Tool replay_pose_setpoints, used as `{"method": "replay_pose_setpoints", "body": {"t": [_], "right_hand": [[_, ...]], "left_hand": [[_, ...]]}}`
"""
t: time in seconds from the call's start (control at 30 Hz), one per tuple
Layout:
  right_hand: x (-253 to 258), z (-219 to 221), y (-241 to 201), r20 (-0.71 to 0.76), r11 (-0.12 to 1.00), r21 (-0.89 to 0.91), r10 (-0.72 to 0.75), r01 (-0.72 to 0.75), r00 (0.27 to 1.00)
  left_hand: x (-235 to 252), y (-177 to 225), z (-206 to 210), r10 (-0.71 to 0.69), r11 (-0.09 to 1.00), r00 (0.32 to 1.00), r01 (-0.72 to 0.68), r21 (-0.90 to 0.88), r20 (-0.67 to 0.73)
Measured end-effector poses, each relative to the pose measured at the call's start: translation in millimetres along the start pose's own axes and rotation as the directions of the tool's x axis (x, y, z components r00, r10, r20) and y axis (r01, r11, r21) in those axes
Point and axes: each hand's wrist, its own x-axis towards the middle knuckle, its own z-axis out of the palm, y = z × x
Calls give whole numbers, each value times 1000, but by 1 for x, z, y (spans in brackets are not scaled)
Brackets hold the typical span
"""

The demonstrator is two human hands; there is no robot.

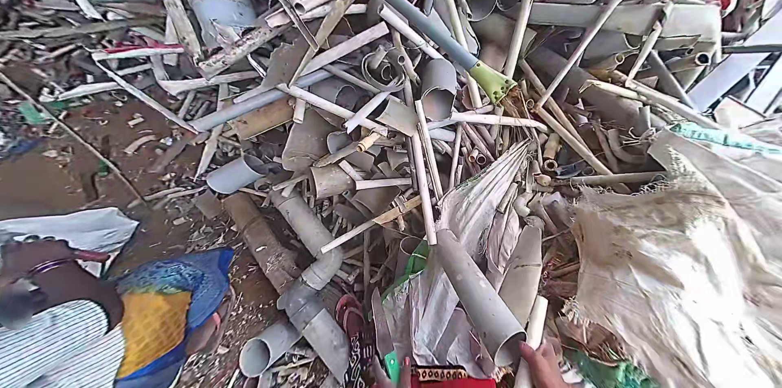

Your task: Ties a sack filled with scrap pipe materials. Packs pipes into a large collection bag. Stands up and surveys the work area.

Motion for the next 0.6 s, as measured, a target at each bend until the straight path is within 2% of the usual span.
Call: {"method": "replay_pose_setpoints", "body": {"t": [0.1, 0.17, 0.23, 0.33, 0.47, 0.53, 0.6], "right_hand": [[-27, -14, 16, 67, 999, -31, -20, 22, 998], [-37, -23, 30, 131, 999, -26, -32, 35, 991], [-47, -29, 48, 181, 996, -6, -91, 94, 979], [-58, -41, 75, 267, 985, 45, -173, 167, 948], [-85, -47, 74, 194, 966, 10, -257, 260, 947], [-90, -51, 71, 186, 958, 14, -284, 287, 940], [-86, -59, 66, 262, 951, 9, -300, 308, 917]], "left_hand": [[-37, 3, 35, 57, 997, 993, -62, 46, 101], [-63, 14, 49, 109, 993, 981, -114, 22, 161], [-82, 28, 53, 101, 994, 968, -87, -69, 228], [-89, 33, 44, 29, 999, 943, -13, -51, 333], [-102, 43, 35, -58, 996, 845, 13, 88, 532], [-114, 56, 36, -117, 992, 827, 70, 106, 550], [-116, 67, 39, -138, 990, 839, 106, 91, 526]]}}
